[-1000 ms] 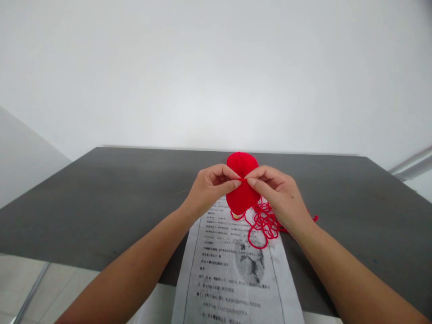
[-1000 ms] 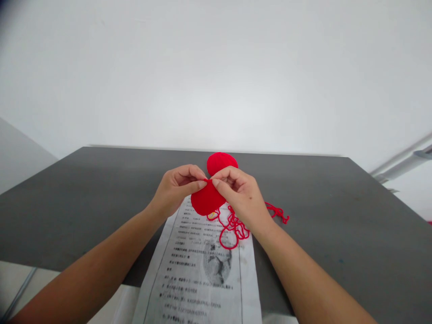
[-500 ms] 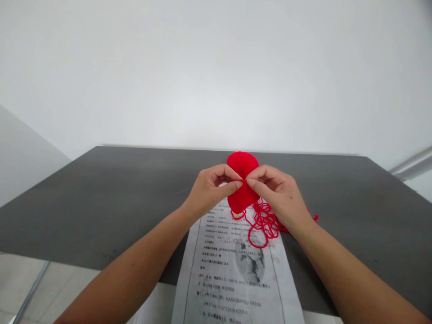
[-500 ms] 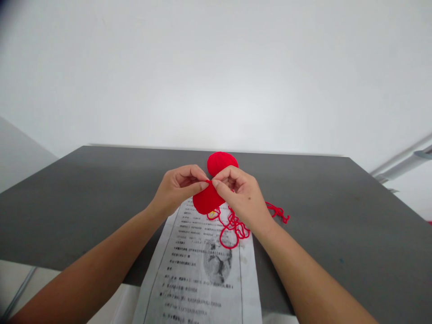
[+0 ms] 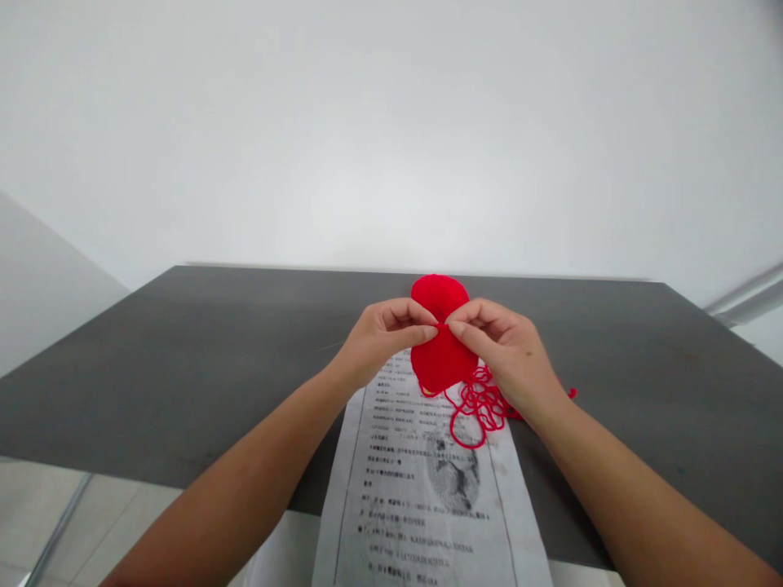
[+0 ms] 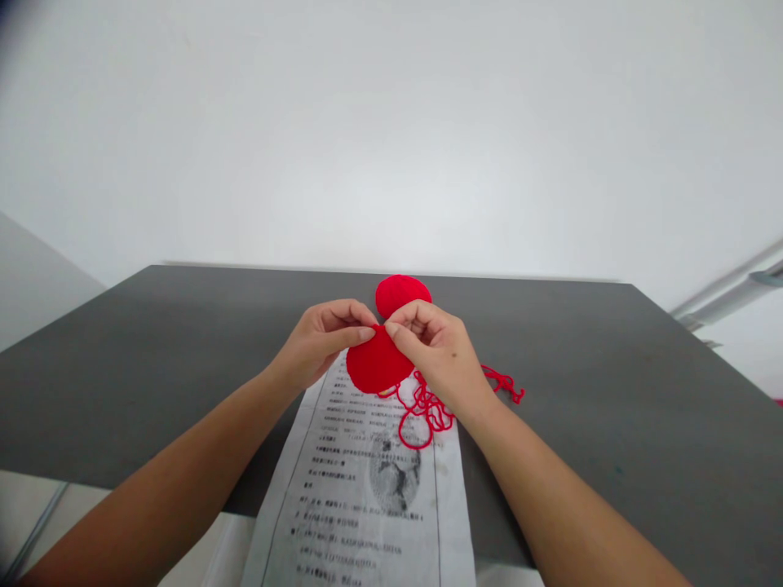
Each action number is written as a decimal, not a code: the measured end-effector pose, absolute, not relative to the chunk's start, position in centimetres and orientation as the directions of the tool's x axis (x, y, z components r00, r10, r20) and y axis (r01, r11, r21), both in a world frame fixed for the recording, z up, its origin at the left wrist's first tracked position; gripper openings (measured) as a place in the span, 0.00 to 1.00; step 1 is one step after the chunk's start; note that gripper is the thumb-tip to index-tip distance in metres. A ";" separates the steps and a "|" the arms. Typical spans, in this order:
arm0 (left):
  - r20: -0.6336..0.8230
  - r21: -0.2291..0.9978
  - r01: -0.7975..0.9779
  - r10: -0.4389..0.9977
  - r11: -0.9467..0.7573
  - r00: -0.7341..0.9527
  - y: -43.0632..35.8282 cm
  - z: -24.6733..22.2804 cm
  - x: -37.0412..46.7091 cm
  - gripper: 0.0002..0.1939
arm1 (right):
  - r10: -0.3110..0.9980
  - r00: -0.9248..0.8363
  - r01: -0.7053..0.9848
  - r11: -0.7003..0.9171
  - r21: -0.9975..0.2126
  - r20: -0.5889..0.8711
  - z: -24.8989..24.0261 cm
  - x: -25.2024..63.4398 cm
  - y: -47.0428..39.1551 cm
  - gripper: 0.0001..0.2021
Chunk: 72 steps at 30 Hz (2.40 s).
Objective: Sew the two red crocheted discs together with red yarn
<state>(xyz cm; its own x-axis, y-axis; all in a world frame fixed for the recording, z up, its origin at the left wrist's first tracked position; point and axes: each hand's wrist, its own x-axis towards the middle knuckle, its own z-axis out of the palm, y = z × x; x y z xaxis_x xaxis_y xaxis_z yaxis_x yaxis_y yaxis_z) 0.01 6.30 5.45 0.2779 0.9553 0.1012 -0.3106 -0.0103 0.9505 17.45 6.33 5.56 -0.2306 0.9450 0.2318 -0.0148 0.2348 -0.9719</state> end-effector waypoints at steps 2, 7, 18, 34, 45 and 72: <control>0.104 0.953 -0.302 0.956 -0.018 0.273 6.3 5.4 0.0 0.10 | 0.945 -0.229 -0.011 0.238 -0.971 0.234 5.6 17.4 6.3 0.08; 0.127 0.957 -0.284 0.959 -0.052 0.253 6.4 5.4 0.0 0.11 | 0.940 -0.227 0.014 0.263 -0.965 0.253 5.8 17.5 6.3 0.08; 0.117 0.971 -0.230 0.964 -0.062 0.238 6.3 5.5 0.1 0.11 | 0.945 -0.238 0.037 0.240 -0.970 0.224 6.1 17.4 6.2 0.08; 0.080 0.949 -0.315 0.962 0.007 0.262 6.3 5.4 0.1 0.11 | 0.951 -0.257 0.027 0.184 -0.983 0.171 6.4 17.4 6.1 0.10; 0.114 0.967 -0.250 0.960 -0.048 0.257 6.3 5.5 0.1 0.13 | 0.946 -0.250 0.066 0.231 -0.971 0.208 6.3 17.5 6.2 0.09; 0.077 0.940 -0.341 0.960 0.021 0.269 6.1 5.6 0.2 0.12 | 0.944 -0.263 0.026 0.214 -0.977 0.200 6.1 17.3 6.1 0.08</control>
